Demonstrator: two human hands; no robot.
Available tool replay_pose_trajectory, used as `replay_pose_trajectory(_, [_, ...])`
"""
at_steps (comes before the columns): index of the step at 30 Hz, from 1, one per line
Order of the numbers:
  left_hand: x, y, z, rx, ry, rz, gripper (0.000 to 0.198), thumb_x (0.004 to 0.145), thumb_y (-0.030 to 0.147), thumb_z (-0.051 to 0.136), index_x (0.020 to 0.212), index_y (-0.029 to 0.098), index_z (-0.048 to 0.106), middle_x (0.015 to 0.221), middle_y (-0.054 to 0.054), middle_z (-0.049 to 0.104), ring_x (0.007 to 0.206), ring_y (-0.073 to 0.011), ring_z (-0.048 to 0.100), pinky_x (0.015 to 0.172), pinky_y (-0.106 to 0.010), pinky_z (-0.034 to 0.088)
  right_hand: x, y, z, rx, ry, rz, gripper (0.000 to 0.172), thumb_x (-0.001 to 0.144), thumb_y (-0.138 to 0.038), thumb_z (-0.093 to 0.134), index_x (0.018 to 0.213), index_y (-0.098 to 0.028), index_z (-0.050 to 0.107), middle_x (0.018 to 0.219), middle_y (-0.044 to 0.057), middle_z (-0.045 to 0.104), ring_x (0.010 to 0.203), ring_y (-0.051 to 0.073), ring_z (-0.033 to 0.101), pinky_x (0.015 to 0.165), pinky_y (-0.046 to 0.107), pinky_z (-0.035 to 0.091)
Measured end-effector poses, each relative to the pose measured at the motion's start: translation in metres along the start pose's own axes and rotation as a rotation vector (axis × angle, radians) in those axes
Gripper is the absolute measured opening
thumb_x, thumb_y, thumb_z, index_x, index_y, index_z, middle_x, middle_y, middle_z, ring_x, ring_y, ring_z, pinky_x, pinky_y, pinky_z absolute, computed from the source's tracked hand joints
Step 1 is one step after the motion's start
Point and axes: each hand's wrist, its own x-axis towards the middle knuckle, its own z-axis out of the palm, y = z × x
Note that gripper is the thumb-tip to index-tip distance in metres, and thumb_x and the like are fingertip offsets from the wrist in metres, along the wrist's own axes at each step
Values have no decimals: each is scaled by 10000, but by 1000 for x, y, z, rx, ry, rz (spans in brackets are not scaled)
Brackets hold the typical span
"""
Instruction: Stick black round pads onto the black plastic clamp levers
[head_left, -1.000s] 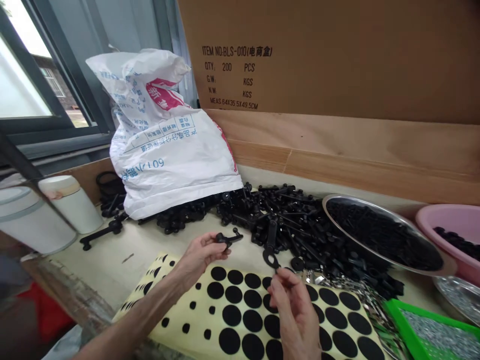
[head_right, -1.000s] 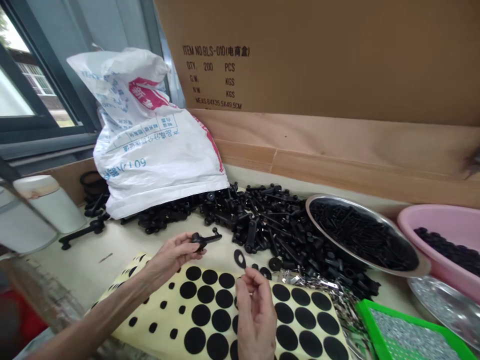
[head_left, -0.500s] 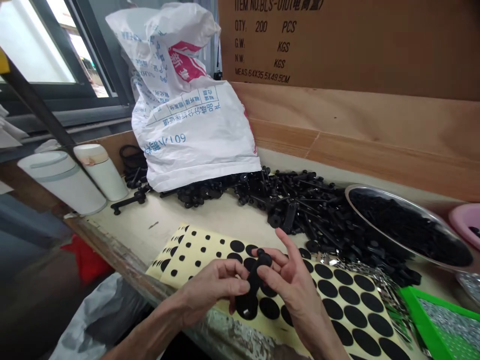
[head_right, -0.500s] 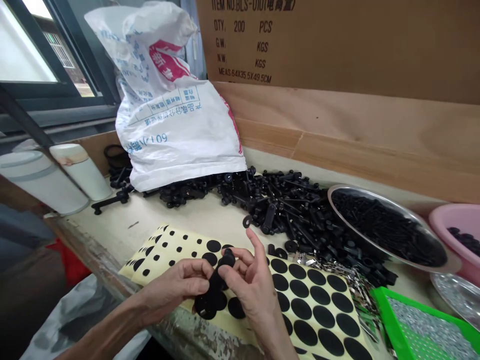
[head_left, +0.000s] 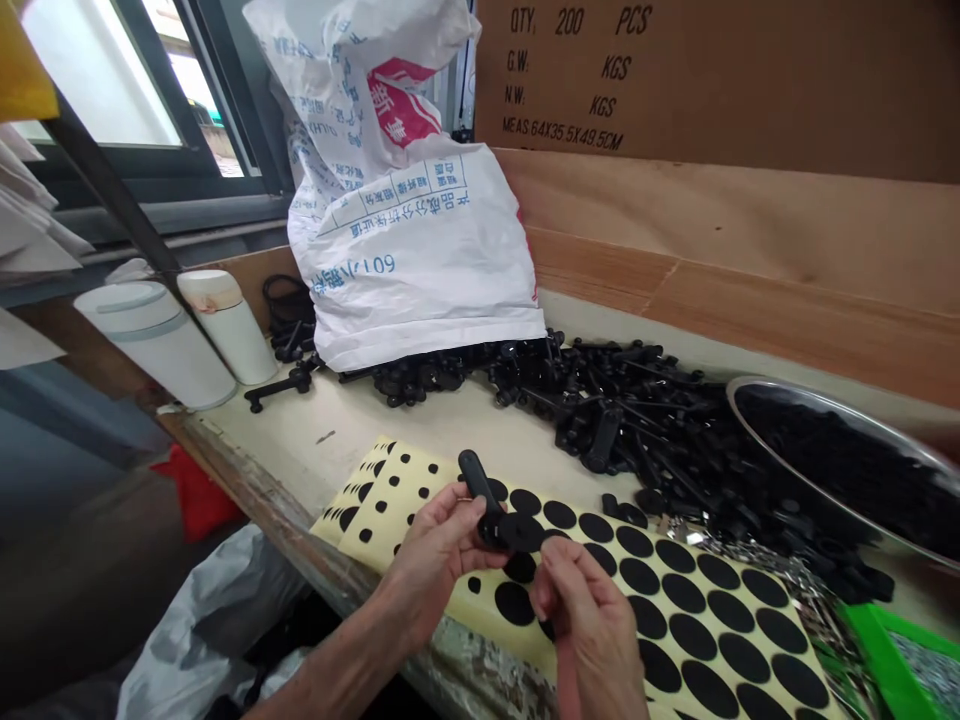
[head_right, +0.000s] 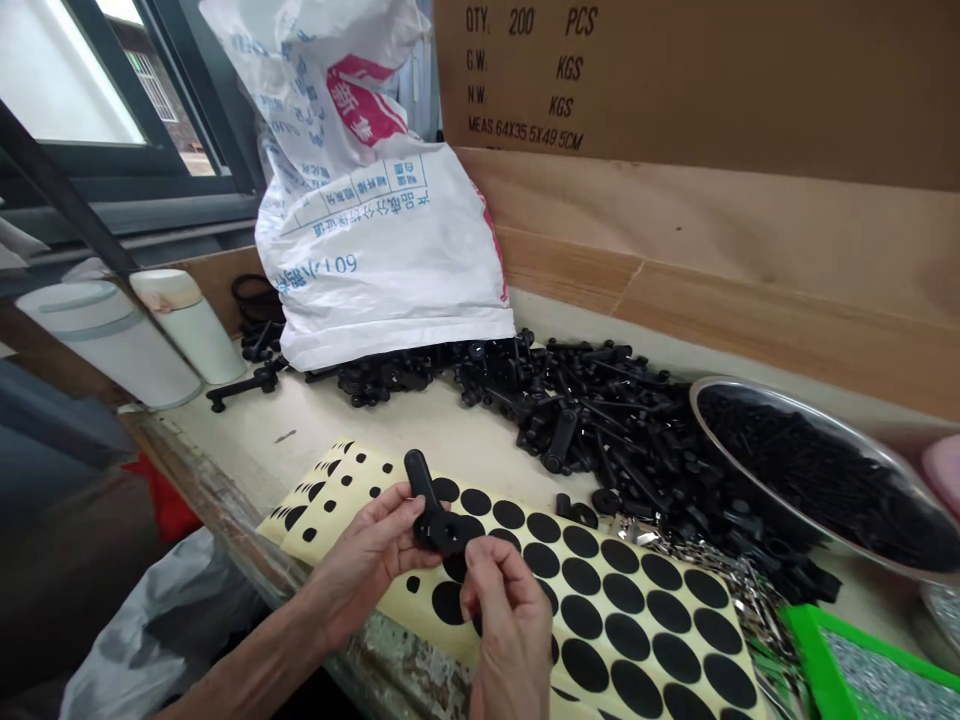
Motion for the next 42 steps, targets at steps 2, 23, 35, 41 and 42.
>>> replay_pose_trajectory(2, [1, -2, 3, -12, 14, 13, 272, 802, 307, 694, 1001, 150, 595, 929, -73, 670, 747, -155, 654, 653, -269, 550, 1, 4, 4, -11, -24, 31, 322, 738, -469, 712, 659, -183, 588, 528, -52, 402, 541, 106, 333, 517, 230, 313])
replay_pose_trajectory(23, [2, -4, 3, -4, 1, 35, 244, 842, 291, 652, 1020, 135, 593, 869, -46, 622, 726, -136, 608, 675, -289, 530, 11, 4, 4, -61, -80, 153, 340, 698, -482, 752, 702, -167, 624, 517, -63, 405, 525, 80, 297, 490, 201, 264])
replay_pose_trajectory(35, [3, -5, 3, -7, -3, 53, 225, 860, 282, 630, 1023, 132, 594, 898, -61, 617, 754, -144, 603, 689, -296, 526, 12, 5, 5, -99, -66, 132, 354, 703, -500, 737, 701, -164, 624, 520, -61, 403, 510, 72, 300, 462, 185, 262])
replay_pose_trajectory(41, [2, -4, 4, 6, -29, 79, 217, 862, 274, 628, 1025, 136, 595, 956, -78, 634, 793, -149, 600, 703, -295, 527, 14, 14, 1, -213, -14, -11, 333, 732, -499, 705, 721, -173, 633, 524, -57, 409, 496, 85, 330, 441, 200, 278])
replay_pose_trajectory(42, [1, -4, 5, 14, -32, 86, 224, 856, 268, 636, 1033, 137, 594, 989, -87, 638, 816, -155, 603, 710, -294, 526, 14, 14, 1, -259, -3, -47, 325, 747, -497, 691, 740, -176, 640, 530, -53, 420, 499, 91, 349, 442, 205, 292])
